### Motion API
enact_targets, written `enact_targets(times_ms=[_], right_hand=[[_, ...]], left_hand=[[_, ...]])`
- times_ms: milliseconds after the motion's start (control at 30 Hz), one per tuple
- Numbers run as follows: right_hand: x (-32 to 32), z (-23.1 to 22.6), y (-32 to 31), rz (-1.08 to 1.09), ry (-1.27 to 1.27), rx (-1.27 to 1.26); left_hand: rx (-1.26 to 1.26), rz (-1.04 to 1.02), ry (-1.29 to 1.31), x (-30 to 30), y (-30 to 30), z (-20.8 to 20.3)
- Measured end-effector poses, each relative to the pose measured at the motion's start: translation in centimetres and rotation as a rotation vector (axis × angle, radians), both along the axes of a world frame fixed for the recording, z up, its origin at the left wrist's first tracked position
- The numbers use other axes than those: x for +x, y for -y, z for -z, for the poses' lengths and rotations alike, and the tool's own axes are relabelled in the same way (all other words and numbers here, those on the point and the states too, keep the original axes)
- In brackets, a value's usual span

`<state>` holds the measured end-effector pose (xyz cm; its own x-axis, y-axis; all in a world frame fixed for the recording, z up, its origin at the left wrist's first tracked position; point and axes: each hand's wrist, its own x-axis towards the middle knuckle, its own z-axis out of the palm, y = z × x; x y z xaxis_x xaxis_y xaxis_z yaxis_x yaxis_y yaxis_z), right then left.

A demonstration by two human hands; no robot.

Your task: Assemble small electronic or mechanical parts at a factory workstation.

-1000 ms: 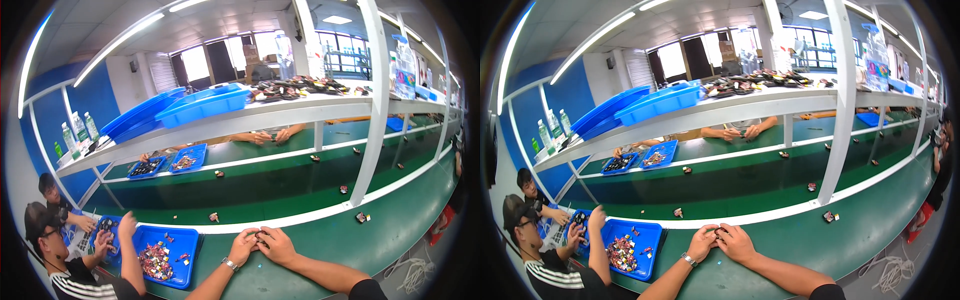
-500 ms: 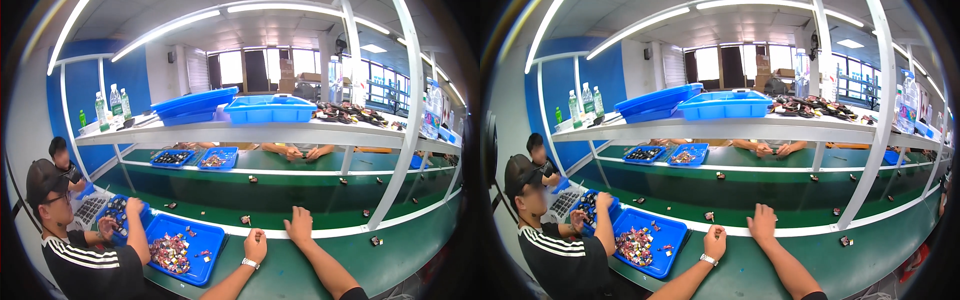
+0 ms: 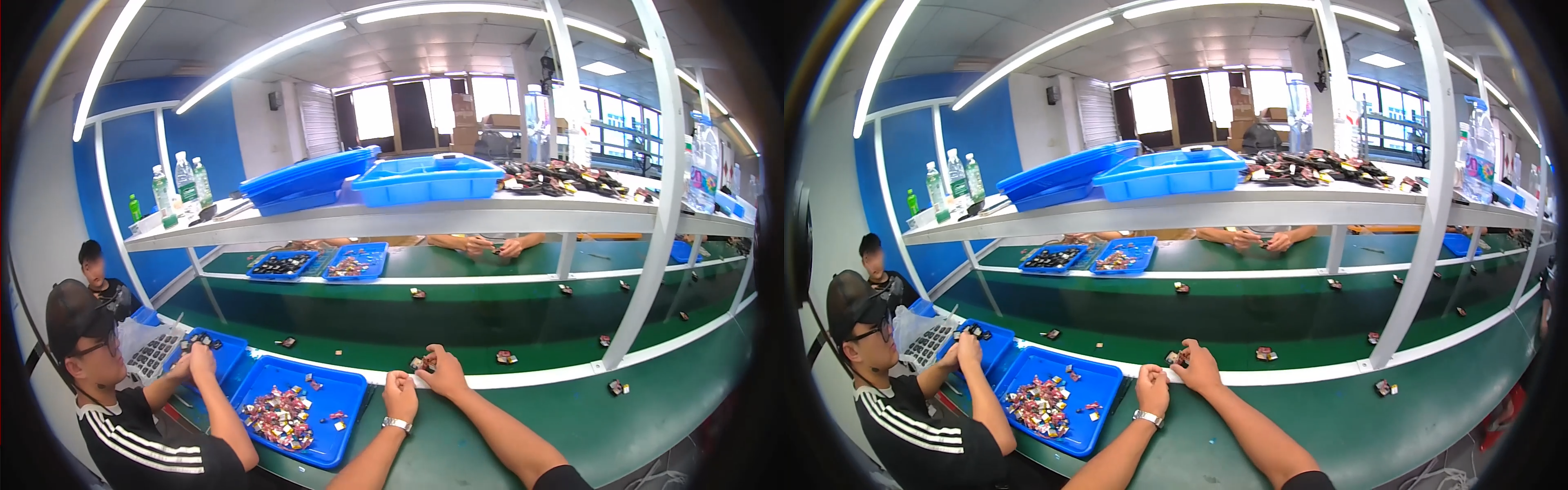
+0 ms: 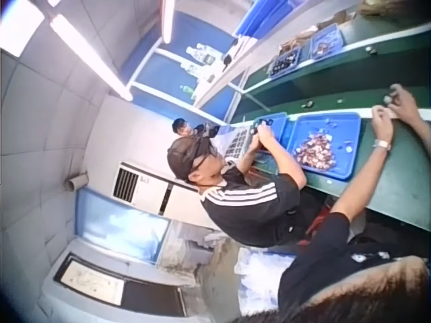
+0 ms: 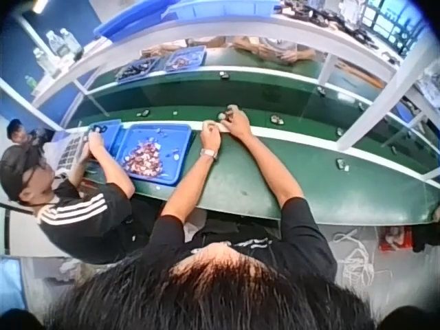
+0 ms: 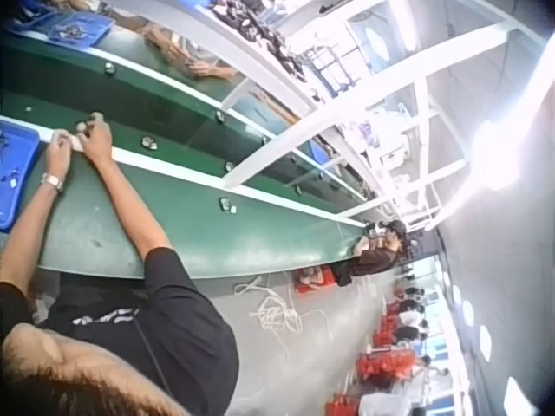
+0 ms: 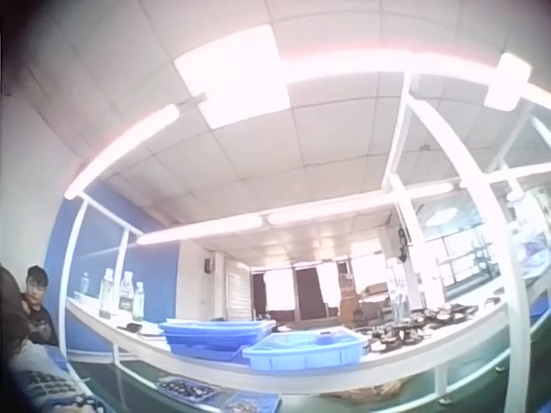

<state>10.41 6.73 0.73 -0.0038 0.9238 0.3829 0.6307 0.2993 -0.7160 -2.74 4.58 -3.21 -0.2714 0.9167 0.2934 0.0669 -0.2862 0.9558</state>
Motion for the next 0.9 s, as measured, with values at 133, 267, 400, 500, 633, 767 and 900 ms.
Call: enact_targets(times_ms=[133, 267, 400, 500, 633, 767, 900], right_hand=[[5.8, -2.0, 8.3, -0.174, 0.084, 0.059], [8.6, -3.5, 14.2, -0.276, 0.150, 0.063], [9.0, -4.4, 16.3, -0.262, 0.174, 0.040], [9.3, -5.1, 16.7, -0.307, 0.193, -0.030], [9.7, -4.0, 16.3, -0.316, 0.210, 0.028], [9.6, -3.3, 16.1, -0.338, 0.143, 0.148], [9.9, -2.4, 15.7, -0.297, 0.077, 0.116]], left_hand=[[-0.135, 0.355, 0.004, -0.2, 0.8, -1.7], [-0.408, 0.960, -0.088, 1.3, 3.0, -4.4], [-0.539, 1.259, -0.022, 1.2, 4.0, -5.0], [-0.583, 1.288, 0.060, 1.6, 4.4, -5.1], [-0.652, 1.374, 0.134, 1.6, 4.7, -5.8], [-0.646, 1.337, 0.125, 1.1, 4.3, -5.0], [-0.591, 1.239, 0.093, 1.9, 4.7, -5.4]])
